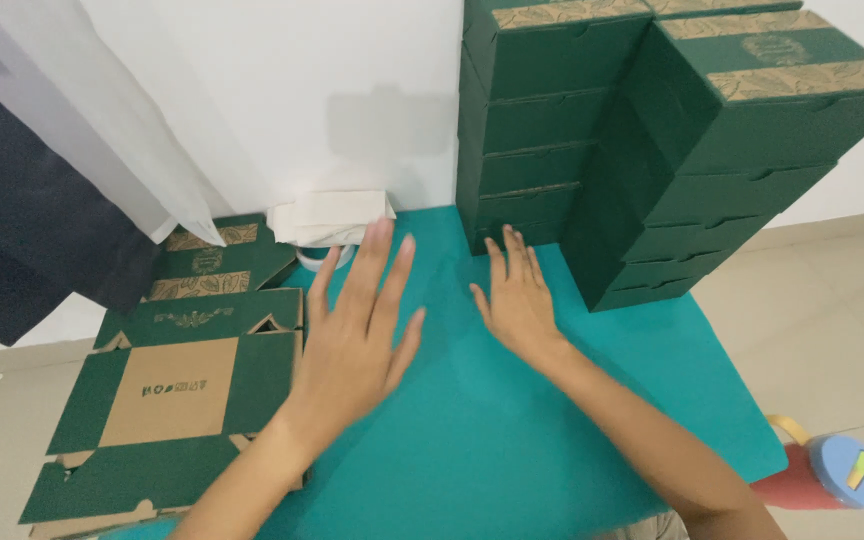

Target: The person assembles a flat-packed cardboard box by folding the side flaps and tucking the tabs into slots to form the box structure. They then place a decorative lid on top of the assembled box.

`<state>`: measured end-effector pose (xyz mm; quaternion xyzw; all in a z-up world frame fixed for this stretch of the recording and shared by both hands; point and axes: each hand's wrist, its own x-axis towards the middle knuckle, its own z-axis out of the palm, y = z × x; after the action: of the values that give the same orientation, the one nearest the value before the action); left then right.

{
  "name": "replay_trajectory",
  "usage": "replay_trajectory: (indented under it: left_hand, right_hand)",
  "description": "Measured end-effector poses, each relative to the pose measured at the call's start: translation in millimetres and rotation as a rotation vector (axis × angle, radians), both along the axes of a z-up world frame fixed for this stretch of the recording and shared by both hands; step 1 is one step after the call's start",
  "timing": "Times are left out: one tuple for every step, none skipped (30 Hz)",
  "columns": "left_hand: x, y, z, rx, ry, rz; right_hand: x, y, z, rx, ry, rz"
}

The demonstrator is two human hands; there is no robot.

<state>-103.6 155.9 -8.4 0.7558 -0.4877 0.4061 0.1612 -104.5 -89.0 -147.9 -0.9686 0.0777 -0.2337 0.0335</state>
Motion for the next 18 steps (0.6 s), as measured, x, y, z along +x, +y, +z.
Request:
replay_trajectory:
  left_hand:
    - [-13.5, 21.4, -16.8, 0.005, 0.01, 0.005]
    - [-27.6, 42.6, -33.1, 0.035, 0.088, 0.019]
    - [-40.6, 63.3, -48.5, 0.062, 0.163, 0.03]
    - [-52.9, 75.3, -68.5, 0.065, 0.168, 0.033]
    - [-63.8, 87.8, -87.3, 0.014, 0.241, 0.118]
    - [-74.9, 100.4, -105.9, -0.037, 0.313, 0.203]
    - [-81.1, 105.4, -119.7, -0.032, 0.314, 0.205]
    - [-87.4, 110.6, -133.3, -0.122, 0.386, 0.292]
    - [-93.2, 115.6, -146.5, -0.214, 0.455, 0.379]
    - [-94.5, 119.0, -156.3, -0.21, 0.455, 0.381]
    - [-97.8, 122.3, -166.8, -0.254, 0.572, 0.45]
    - [-101.2, 125.7, -177.5, -0.298, 0.689, 0.52]
    - [-105.5, 124.6, -172.8, -0.294, 0.694, 0.525]
    - [-109.6, 123.6, -168.0, -0.346, 0.729, 0.511]
    - [-113.6, 122.3, -163.4, -0.402, 0.763, 0.5]
    - [-115.1, 121.7, -154.5, -0.401, 0.766, 0.508]
    - [-117.1, 121.5, -145.7, -0.406, 0.718, 0.492]
    - [-118.8, 121.3, -137.0, -0.411, 0.67, 0.476]
  right_hand:
    - [8.3, -9.9, -16.4, 0.005, 0.01, 0.005]
    - [16.3, -19.6, -33.2, 0.14, 0.161, -0.103]
    - [25.5, -30.2, -48.8, 0.272, 0.308, -0.216]
    - [28.6, -34.9, -48.3, 0.274, 0.314, -0.214]
    - [32.9, -39.4, -47.3, 0.35, 0.306, -0.203]
    - [37.2, -43.7, -46.2, 0.427, 0.298, -0.192]
    - [40.4, -44.1, -50.5, 0.431, 0.301, -0.19]
    - [43.5, -44.2, -54.8, 0.432, 0.263, -0.167]
    - [47.1, -44.7, -58.4, 0.433, 0.225, -0.143]
    - [51.4, -42.1, -57.5, 0.436, 0.227, -0.142]
    - [53.9, -39.5, -57.7, 0.461, 0.244, -0.173]
    - [56.3, -36.9, -58.0, 0.485, 0.262, -0.205]
    - [55.6, -35.4, -57.9, 0.488, 0.269, -0.203]
    - [55.0, -33.9, -57.9, 0.462, 0.268, -0.24]
    - [55.8, -32.0, -57.3, 0.433, 0.266, -0.273]
    - [46.7, -26.9, -49.4, 0.434, 0.273, -0.267]
    - [37.5, -21.4, -41.8, 0.342, 0.368, -0.306]
    - [28.5, -15.8, -34.1, 0.247, 0.461, -0.344]
